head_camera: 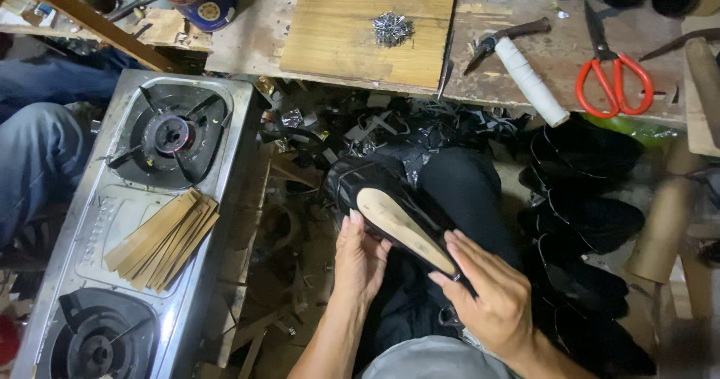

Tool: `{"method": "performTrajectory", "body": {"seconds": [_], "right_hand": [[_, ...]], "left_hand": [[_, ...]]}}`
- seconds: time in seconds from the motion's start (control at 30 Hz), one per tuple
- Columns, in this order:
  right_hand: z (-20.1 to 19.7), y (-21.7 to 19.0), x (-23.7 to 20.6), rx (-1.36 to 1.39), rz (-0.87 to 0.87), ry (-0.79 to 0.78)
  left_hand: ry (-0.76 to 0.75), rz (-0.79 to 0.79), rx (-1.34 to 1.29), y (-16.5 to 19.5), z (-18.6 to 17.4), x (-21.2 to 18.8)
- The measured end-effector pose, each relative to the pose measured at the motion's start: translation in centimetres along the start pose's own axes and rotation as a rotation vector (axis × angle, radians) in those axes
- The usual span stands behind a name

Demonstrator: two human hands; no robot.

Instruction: The person uses a hammer and a curved metal tool to repeatedly tap and press the sole of a black shoe held on their lap. They rotate the shoe to work along the edges and heel, occasionally adjusting the tool and repositioning the shoe.

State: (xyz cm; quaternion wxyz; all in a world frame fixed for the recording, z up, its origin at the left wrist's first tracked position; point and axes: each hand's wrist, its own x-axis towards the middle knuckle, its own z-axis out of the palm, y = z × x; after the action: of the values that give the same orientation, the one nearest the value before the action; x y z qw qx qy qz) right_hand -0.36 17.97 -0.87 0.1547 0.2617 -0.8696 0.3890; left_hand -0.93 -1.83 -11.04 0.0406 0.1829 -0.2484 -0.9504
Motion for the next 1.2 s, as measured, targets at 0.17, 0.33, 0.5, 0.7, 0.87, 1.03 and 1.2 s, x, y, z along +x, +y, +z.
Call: {"method": "performTrajectory", "body": {"seconds": [0.17, 0.33, 0.5, 0.7, 0.87, 1.03, 1.2], "right_hand": [[-0.9, 1.9, -2.4, 0.27, -0.048, -0.218], [-0.7, 4.7, -3.9, 0.627, 0.747, -0.306], [0.1, 5.0, -4.1, 1.02, 0.871, -0.197], [-0.4, 4.4, -4.3, 1.084, 0.971, -0.097], [0.4, 5.6, -5.5, 1.127, 1.012, -0.002], [0.8, 6.7, -6.2, 1.439, 0.802, -0.106], [0.8, 7.2, -4.8, 1.658, 0.809, -0.295]], "left_hand": [[-0.14, 0.011, 0.079, 1.2, -2.7, -0.7], [-0.317, -0.123, 0.092, 0.5, -4.5, -3.2], [-0.354, -0.277, 0.284, 0.2, -3.1, -5.3], [-0.241, -0.05, 0.393, 1.4, -0.8, -6.6], [-0.02, -0.091, 0.228, 0.4, -1.9, -6.9], [-0.103, -0.061, 0.093, -0.2, -2.9, -7.4], [-0.304, -0.201, -0.086, 0.2, -2.6, -6.8]]}}
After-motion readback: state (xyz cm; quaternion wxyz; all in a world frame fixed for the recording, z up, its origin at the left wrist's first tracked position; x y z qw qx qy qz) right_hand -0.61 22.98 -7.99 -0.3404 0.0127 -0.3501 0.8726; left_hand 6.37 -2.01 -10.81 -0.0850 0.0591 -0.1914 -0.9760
